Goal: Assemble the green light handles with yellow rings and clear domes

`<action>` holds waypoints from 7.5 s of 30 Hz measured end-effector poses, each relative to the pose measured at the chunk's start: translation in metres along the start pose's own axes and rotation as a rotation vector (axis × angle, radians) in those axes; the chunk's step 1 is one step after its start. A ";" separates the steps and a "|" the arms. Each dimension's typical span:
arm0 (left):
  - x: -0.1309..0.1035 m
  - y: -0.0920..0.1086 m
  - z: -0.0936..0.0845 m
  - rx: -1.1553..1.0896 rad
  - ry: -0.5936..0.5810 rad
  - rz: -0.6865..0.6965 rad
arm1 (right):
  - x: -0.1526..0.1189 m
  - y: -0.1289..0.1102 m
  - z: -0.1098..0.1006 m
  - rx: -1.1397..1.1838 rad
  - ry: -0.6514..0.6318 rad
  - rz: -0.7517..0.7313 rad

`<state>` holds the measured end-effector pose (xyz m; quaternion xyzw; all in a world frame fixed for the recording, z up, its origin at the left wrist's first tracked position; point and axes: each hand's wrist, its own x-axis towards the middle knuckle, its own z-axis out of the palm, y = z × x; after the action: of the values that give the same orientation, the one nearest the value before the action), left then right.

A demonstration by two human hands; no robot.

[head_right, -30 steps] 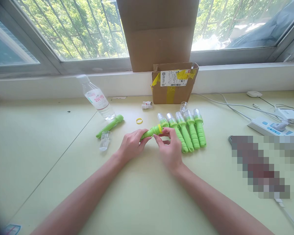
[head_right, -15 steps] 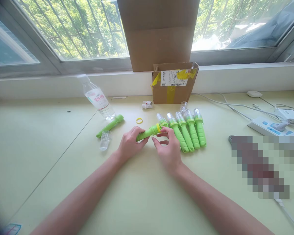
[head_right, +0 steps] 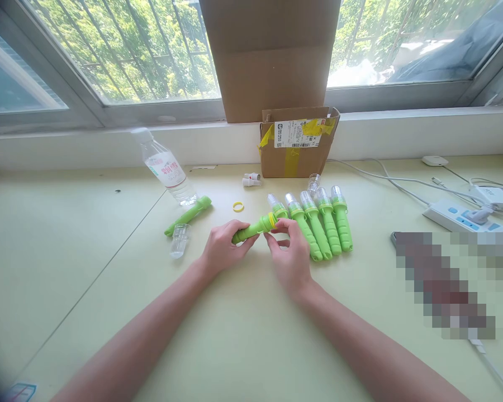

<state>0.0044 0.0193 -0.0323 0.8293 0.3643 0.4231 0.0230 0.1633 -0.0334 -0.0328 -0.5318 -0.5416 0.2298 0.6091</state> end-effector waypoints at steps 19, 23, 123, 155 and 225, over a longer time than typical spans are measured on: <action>0.008 0.011 -0.006 -0.443 -0.199 -0.391 | 0.001 0.002 -0.002 -0.040 -0.020 0.006; 0.010 0.011 -0.010 -0.585 -0.261 -0.489 | 0.001 -0.001 -0.002 -0.094 0.013 -0.024; 0.003 0.009 -0.002 -0.268 -0.123 -0.336 | 0.006 0.002 -0.002 0.022 -0.029 0.125; 0.014 0.010 -0.016 -0.740 -0.316 -0.700 | 0.005 0.004 -0.002 -0.021 -0.074 0.116; 0.017 0.011 -0.021 -0.780 -0.476 -0.722 | 0.003 -0.001 -0.001 -0.029 -0.047 0.043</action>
<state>0.0023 0.0162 -0.0029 0.6550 0.4261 0.2934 0.5507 0.1643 -0.0315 -0.0301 -0.5466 -0.5476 0.2472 0.5833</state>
